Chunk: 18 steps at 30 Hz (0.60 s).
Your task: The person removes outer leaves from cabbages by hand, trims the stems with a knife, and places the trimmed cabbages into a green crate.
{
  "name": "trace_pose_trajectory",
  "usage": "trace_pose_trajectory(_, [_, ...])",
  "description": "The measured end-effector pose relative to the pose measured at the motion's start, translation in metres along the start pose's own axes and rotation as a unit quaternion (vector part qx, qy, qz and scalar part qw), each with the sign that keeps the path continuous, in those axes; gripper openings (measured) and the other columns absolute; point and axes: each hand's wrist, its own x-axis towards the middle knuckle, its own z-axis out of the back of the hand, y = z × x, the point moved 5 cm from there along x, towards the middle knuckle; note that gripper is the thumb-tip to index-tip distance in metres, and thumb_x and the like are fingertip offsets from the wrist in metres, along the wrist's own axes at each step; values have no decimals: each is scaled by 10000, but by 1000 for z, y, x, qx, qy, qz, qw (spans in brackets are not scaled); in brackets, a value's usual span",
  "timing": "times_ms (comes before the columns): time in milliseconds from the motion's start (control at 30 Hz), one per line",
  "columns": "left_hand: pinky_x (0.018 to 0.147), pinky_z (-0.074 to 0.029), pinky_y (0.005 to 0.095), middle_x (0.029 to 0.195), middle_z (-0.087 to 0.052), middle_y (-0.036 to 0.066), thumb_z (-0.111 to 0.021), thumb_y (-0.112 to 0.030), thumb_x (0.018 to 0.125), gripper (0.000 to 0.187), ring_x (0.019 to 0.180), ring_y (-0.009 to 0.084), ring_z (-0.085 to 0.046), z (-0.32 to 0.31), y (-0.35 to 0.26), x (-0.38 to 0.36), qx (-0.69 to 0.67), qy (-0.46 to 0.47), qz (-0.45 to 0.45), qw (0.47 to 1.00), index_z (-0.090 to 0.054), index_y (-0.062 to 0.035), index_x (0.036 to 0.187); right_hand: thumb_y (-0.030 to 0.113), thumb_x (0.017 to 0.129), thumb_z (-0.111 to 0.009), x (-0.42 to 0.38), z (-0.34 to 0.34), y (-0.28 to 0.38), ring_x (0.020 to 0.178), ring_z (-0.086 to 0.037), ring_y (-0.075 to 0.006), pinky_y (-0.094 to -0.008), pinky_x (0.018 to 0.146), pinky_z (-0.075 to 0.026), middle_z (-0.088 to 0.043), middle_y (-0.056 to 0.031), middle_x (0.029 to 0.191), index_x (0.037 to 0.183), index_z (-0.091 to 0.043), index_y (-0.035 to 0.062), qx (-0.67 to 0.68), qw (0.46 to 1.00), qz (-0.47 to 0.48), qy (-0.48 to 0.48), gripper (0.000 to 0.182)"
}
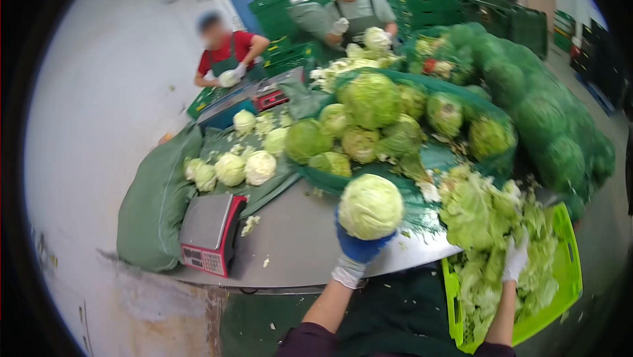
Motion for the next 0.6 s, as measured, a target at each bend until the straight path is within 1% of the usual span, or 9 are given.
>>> trace_pose_trajectory(33, [1026, -326, 625, 1489, -307, 105, -392, -680, 843, 771, 1336, 385, -331, 7, -32, 0, -95, 56, -9, 994, -280, -221, 1452, 240, 854, -652, 6, -12, -41, 1014, -607, -386, -396, 856, -470, -620, -239, 1135, 1322, -471, 33, -4, 1000, -9, 4, 543])
trace_pose_trajectory(67, [1011, -349, 622, 1474, -335, 108, -383, -688, 839, 778, 1310, 397, -367, 18, -70, 5, -9, -12, -60, 998, -293, -212, 1447, 235, 852, -652, 16, -25, -84, 1058, -591, -382, -386, 892, -455, -609, -246, 1157, 1290, -493, -16, -10, 1000, -21, 6, 529])
trace_pose_trajectory(133, [989, -384, 610, 1448, -373, 115, -392, -705, 818, 789, 1277, 396, -407, 21, -146, 13, 19, -66, -130, 989, -326, -212, 1431, 213, 852, -648, 13, -12, -74, 1043, -590, -383, -379, 901, -448, -595, -251, 1180, 1215, -529, -74, -28, 999, -38, 11, 478])
trace_pose_trajectory(267, [960, -404, 588, 1425, -386, 122, -482, -681, 744, 823, 1246, 376, -424, 64, -279, 38, 52, -108, -215, 969, -359, -222, 1416, 222, 854, -642, 7, -5, -52, 1059, -586, -377, -390, 895, -447, -601, -250, 1170, 1222, -521, -77, -48, 996, -75, 24, 489])
trace_pose_trajectory(400, [996, -357, 627, 1430, -392, 92, -489, -604, 808, 716, 1296, 366, -374, 99, -376, 60, 3, -161, -304, 939, -392, -208, 1398, 214, 854, -626, 0, 6, -26, 946, -606, -415, -441, 792, -477, -639, -259, 1036, 1247, -534, 12, -162, 976, -128, 75, 452])
trace_pose_trajectory(467, [984, -383, 620, 1408, -425, 65, -559, -521, 809, 628, 1277, 357, -394, 120, -414, 65, 111, -192, -383, 897, -454, -219, 1349, 211, 857, -632, -1, 1, -44, 801, -625, -401, -458, 715, -482, -648, -252, 865, 1265, -515, 0, -226, 969, -41, 92, 473])
trace_pose_trajectory(500, [977, -400, 607, 1383, -454, 67, -595, -481, 800, 597, 1268, 345, -406, 125, -418, 68, 30, -218, -379, 899, -479, -218, 1323, 187, 851, -632, -1, 7, -41, 839, -622, -406, -464, 725, -485, -645, -257, 876, 1225, -528, -4, -247, 961, -39, 120, 433])
trace_pose_trajectory(533, [992, -403, 583, 1402, -418, 60, -638, -434, 793, 595, 1284, 317, -393, 136, -424, 73, 54, -227, -378, 896, -473, -217, 1322, 187, 851, -632, -3, 15, -47, 839, -622, -406, -464, 725, -485, -645, -257, 876, 1225, -528, -4, -258, 958, -54, 114, 433])
trace_pose_trajectory(600, [1017, -394, 555, 1438, -354, 59, -670, -409, 785, 619, 1300, 304, -374, 145, -414, 89, -96, -307, -285, 903, -453, -209, 1329, 167, 849, -625, -13, 9, -62, 861, -620, -405, -470, 734, -488, -647, -254, 893, 1167, -542, -19, -337, 917, -35, 212, 378])
